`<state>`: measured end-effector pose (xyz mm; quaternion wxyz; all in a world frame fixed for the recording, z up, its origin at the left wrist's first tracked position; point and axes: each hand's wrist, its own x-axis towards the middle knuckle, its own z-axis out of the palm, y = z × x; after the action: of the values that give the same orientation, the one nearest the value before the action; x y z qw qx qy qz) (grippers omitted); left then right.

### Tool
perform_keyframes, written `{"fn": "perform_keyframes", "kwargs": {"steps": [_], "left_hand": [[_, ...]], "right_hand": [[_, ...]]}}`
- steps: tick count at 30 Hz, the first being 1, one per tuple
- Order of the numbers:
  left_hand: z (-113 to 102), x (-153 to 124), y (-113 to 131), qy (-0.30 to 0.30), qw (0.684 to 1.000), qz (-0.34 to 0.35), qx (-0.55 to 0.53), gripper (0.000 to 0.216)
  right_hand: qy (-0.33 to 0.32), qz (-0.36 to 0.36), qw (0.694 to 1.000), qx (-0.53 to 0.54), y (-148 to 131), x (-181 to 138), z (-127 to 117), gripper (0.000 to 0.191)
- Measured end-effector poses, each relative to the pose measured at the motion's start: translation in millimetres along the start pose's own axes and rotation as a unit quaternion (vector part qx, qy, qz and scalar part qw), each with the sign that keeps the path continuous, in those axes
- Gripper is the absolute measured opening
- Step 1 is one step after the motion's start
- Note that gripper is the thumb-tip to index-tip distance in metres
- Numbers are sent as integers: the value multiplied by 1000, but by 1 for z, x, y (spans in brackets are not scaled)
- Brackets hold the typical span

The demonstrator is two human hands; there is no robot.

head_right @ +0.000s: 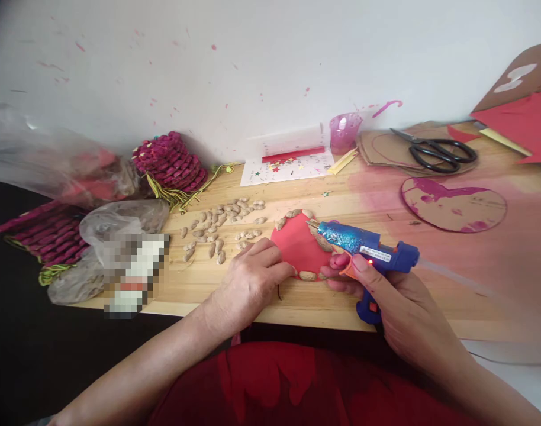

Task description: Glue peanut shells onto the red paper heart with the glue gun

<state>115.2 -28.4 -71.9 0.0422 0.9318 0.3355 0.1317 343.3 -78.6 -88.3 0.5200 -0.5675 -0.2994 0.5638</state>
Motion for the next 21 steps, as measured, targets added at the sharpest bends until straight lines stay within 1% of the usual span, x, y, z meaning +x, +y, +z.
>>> {"fn": "perform_keyframes", "kwargs": {"steps": [2,5,12,15,21], "left_hand": [[1,0,0,-3,1000,-1,2,17],[1,0,0,-7,1000,-4,4,18],[-1,0,1,-17,1000,-4,-2,18],[-1,0,1,-17,1000,-2,-1,18],[3,-1,0,-7,1000,-4,-7,18]], "right_hand": [[16,6,1000,-2,-4,-1,4,36],[23,19,1000,-3,-5,-1,6,38],[33,67,997,-13,4,3,-4,40],[31,65,997,-6,4,3,-4,39],[43,51,998,-9,-4,2,5,45]]}}
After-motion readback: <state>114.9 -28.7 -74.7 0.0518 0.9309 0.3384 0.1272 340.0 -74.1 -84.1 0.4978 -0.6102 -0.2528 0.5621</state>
